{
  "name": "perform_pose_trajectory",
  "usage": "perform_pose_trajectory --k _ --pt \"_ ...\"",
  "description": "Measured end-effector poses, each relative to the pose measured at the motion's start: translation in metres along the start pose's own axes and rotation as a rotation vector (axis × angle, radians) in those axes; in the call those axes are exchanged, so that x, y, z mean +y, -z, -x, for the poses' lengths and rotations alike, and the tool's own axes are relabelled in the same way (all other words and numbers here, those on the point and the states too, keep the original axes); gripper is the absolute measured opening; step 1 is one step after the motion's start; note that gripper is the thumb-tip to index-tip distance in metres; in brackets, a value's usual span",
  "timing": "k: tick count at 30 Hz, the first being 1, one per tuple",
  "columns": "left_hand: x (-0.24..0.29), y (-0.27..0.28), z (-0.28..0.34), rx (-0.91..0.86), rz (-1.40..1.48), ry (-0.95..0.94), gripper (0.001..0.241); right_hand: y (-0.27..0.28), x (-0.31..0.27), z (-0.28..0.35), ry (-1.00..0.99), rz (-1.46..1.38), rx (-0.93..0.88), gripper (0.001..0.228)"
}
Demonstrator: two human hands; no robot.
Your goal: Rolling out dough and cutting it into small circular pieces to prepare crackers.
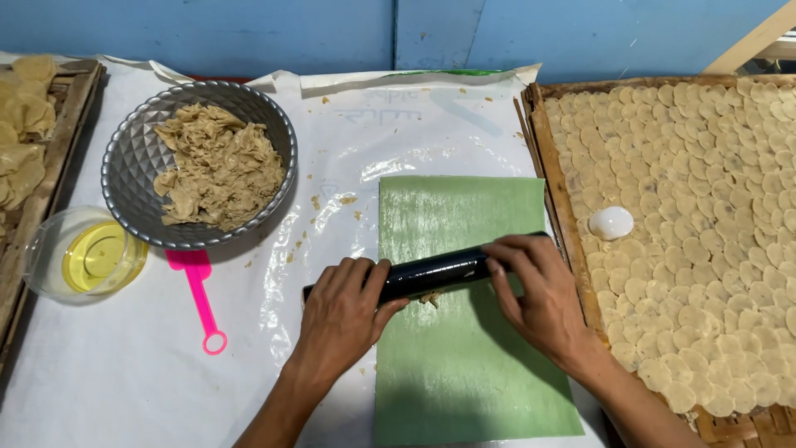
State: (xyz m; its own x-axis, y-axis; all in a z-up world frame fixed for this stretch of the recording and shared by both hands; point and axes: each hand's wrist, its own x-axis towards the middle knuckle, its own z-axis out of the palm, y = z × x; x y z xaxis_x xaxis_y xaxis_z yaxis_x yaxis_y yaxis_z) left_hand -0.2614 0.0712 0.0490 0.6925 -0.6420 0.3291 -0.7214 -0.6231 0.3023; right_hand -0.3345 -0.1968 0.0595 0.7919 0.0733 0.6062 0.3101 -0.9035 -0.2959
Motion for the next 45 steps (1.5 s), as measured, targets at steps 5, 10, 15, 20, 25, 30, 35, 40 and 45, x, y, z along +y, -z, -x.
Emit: perform_pose_trajectory --k 5,10,15,20,25,30,35,40,45 --pt "0.0 -0.002 0.001 0.033 0.005 -0.002 0.048 0.01 0.002 -0.009 -0.073 0.097 -0.194 0.026" --pt "-0.004 -0.005 0.0 0.055 -0.002 -0.004 0.048 0.001 0.01 -0.001 -0.029 0.083 -0.285 0.029" --pt "-0.024 -0.006 -0.003 0.15 -0.078 0.153 0.048 -0.022 -0.003 0.005 0.026 -0.146 -0.159 0.016" --pt "-0.023 0.006 -0.001 0.244 -0.082 0.221 0.044 -0.044 -0.022 -0.011 -0.061 -0.318 -0.315 0.011" --pt "-0.034 -0.006 0.009 0.275 -0.112 0.153 0.048 -0.048 -0.021 -0.008 -0.086 -0.305 -0.23 0.005" --pt "-0.017 0.006 0.003 0.148 -0.021 0.121 0.05 -0.014 -0.025 -0.008 -0.008 -0.309 -0.383 0.036" --pt "0.006 0.013 -0.001 0.103 -0.013 0.011 0.048 -0.001 -0.009 0.0 0.087 -0.081 -0.148 0.03" --pt "0.015 0.0 0.002 0.102 -0.067 -0.011 0.049 -0.006 0.006 -0.005 0.053 0.14 -0.303 0.051" --pt "0.02 -0.02 0.015 0.108 -0.246 0.029 0.059 -0.007 -0.001 -0.002 0.1 0.187 -0.378 0.065"
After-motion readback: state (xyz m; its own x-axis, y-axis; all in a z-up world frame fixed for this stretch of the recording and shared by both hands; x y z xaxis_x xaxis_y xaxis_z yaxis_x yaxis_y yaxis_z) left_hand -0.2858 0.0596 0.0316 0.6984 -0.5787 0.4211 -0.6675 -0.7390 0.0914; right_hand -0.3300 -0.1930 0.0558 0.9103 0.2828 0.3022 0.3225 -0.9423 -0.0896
